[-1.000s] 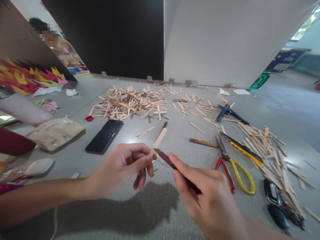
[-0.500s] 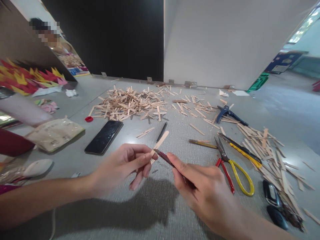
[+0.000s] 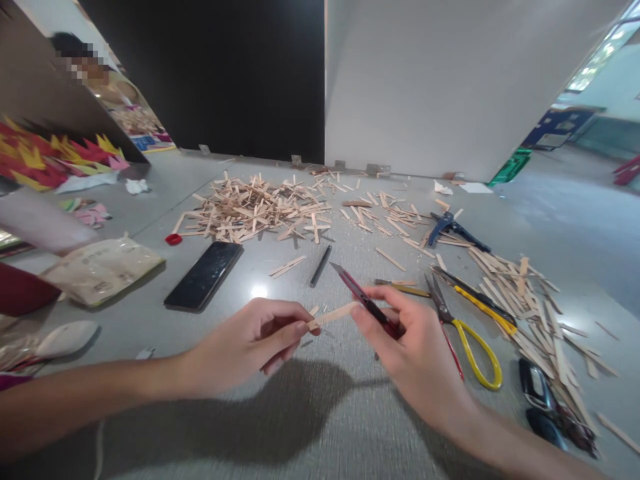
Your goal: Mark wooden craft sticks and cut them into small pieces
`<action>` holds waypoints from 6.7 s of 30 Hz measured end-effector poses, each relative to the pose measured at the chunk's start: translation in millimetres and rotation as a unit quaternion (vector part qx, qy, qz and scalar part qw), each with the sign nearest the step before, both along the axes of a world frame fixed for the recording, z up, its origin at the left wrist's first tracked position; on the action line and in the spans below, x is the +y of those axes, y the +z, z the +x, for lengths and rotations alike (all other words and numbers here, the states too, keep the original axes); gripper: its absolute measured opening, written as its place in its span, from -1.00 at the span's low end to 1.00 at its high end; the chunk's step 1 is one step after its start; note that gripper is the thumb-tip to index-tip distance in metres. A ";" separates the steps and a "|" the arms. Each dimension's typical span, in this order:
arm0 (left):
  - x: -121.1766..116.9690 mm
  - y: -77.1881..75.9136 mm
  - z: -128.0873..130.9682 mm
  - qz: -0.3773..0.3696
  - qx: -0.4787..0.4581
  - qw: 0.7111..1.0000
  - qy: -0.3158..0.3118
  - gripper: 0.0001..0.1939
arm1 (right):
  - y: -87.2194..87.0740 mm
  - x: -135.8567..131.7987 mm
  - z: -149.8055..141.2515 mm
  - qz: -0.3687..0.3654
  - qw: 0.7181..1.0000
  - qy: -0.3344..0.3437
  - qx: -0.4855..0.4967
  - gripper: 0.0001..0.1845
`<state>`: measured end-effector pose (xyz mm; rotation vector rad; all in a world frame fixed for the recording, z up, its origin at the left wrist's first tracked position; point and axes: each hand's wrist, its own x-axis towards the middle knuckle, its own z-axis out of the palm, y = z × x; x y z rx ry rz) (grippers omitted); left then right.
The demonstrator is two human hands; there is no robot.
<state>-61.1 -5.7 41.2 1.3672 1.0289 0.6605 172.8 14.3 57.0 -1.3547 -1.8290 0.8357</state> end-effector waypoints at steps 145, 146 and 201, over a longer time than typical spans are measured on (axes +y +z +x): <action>45.1 -46.7 -19.6 0.245 0.369 0.895 0.044 -0.88 | -29.4 11.2 -1.6 -0.104 0.903 0.160 -0.385 -0.72; 45.8 -46.8 -19.5 0.246 0.377 0.892 0.037 -0.87 | -26.7 9.9 0.1 -0.106 0.894 0.171 -0.401 -0.72; 67.4 -11.1 -33.9 0.070 0.117 0.989 -0.065 -0.76 | -19.1 16.2 32.8 -0.174 0.875 0.286 -0.348 -0.60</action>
